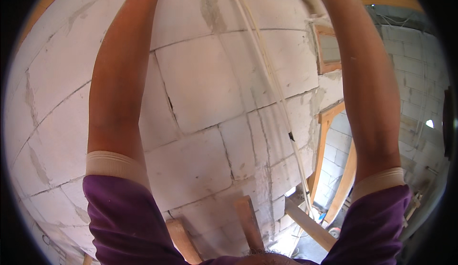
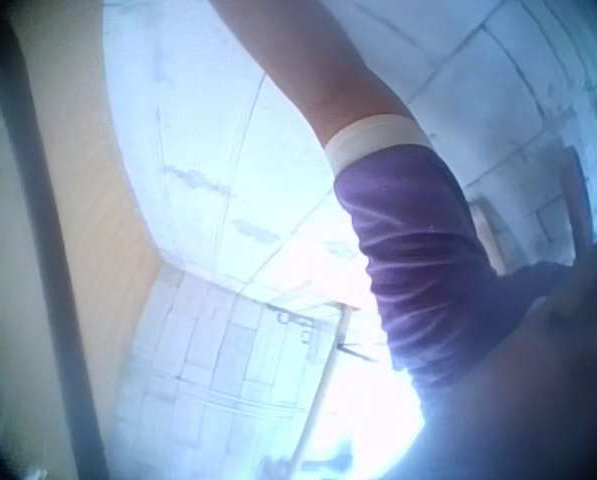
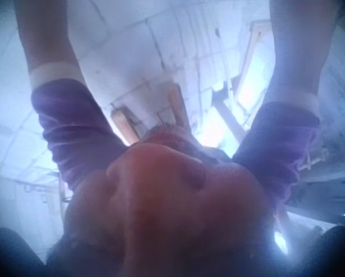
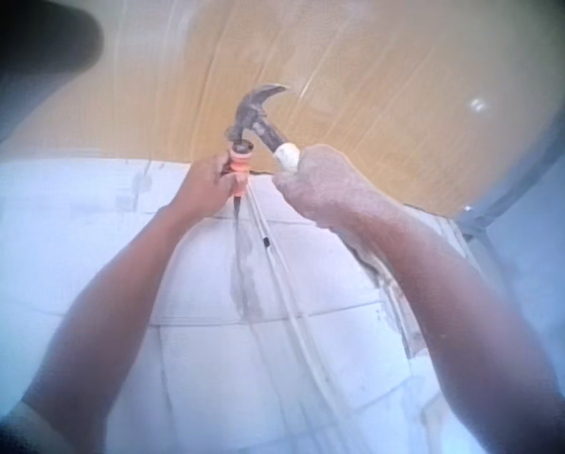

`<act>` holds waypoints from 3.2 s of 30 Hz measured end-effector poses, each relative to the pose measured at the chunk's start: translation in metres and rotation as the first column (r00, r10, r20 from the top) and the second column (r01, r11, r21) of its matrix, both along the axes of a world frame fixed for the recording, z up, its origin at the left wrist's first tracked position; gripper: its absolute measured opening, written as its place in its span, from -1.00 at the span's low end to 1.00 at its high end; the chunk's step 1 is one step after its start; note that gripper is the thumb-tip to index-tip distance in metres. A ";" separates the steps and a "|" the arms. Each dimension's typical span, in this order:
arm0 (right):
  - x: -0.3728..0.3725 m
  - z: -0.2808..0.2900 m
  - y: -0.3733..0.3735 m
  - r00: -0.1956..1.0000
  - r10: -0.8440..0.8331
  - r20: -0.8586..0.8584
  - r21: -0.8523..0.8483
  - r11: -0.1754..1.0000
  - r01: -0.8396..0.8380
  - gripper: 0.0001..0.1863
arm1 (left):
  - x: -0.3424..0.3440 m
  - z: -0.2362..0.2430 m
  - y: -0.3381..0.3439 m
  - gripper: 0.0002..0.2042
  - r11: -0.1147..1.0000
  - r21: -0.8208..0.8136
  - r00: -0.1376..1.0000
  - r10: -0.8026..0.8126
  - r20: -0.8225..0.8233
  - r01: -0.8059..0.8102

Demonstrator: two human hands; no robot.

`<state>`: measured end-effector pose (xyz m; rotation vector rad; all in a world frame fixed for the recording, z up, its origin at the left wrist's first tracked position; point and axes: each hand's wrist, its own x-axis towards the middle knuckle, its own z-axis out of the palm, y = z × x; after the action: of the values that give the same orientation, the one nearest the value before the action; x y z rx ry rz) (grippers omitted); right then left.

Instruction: The person secures a white plastic conduit to a white brick wall using a hammer and a red plastic wall plug. They repeatedly position the plug and strike it with the hammer to fasten the conduit in place.

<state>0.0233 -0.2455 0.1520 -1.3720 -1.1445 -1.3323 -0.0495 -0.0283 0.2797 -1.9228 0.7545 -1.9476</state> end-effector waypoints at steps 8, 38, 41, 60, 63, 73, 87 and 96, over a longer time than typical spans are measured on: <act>-0.006 -0.092 -0.061 0.952 0.065 -0.300 0.131 0.991 -0.026 -0.45 | -0.025 0.084 0.003 -0.60 0.794 -0.129 0.804 -0.592 0.054 0.593; 0.015 -0.553 -0.081 -0.080 0.572 -0.816 0.574 0.790 -0.215 -0.75 | -0.146 -0.395 -0.044 -0.53 0.729 -0.504 -0.006 -0.566 -0.824 0.463; 0.015 -0.553 -0.077 -0.077 0.530 -0.844 0.533 0.816 -0.222 -0.74 | -0.136 -0.397 -0.063 -0.52 0.704 -0.461 -0.032 -0.530 -0.847 0.540; 0.007 -0.582 -0.114 -0.100 0.386 -0.917 0.389 0.921 -0.011 -0.75 | -0.122 -0.421 -0.068 -0.66 0.504 -0.608 -0.269 -0.591 -0.761 0.613; 0.009 -0.583 -0.117 -0.119 0.413 -0.903 0.413 0.910 0.023 -0.75 | -0.124 -0.412 -0.056 -0.90 0.580 -0.608 -0.303 -0.540 -0.785 0.542; 0.013 -0.609 -0.133 -0.081 0.373 -0.924 0.365 0.925 0.102 -0.80 | -0.101 -0.468 -0.033 -0.77 0.824 -0.503 0.297 -0.427 -0.854 -0.262; 0.154 -0.640 -0.136 -0.136 0.722 -0.678 0.660 0.680 0.318 -0.79 | -0.045 -0.521 0.007 -0.68 0.868 -0.075 0.216 0.037 -0.976 -0.490; 0.276 -0.756 -0.113 -0.143 0.536 -0.832 0.487 0.829 0.274 -0.83 | -0.040 -0.513 -0.015 -0.44 0.623 -0.020 -0.046 -0.089 -0.995 -0.782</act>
<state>0.2996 -0.3584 -0.6045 -1.1956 0.2976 0.0365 -0.0898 -0.0433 -0.2331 -3.3195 -0.5177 -0.0362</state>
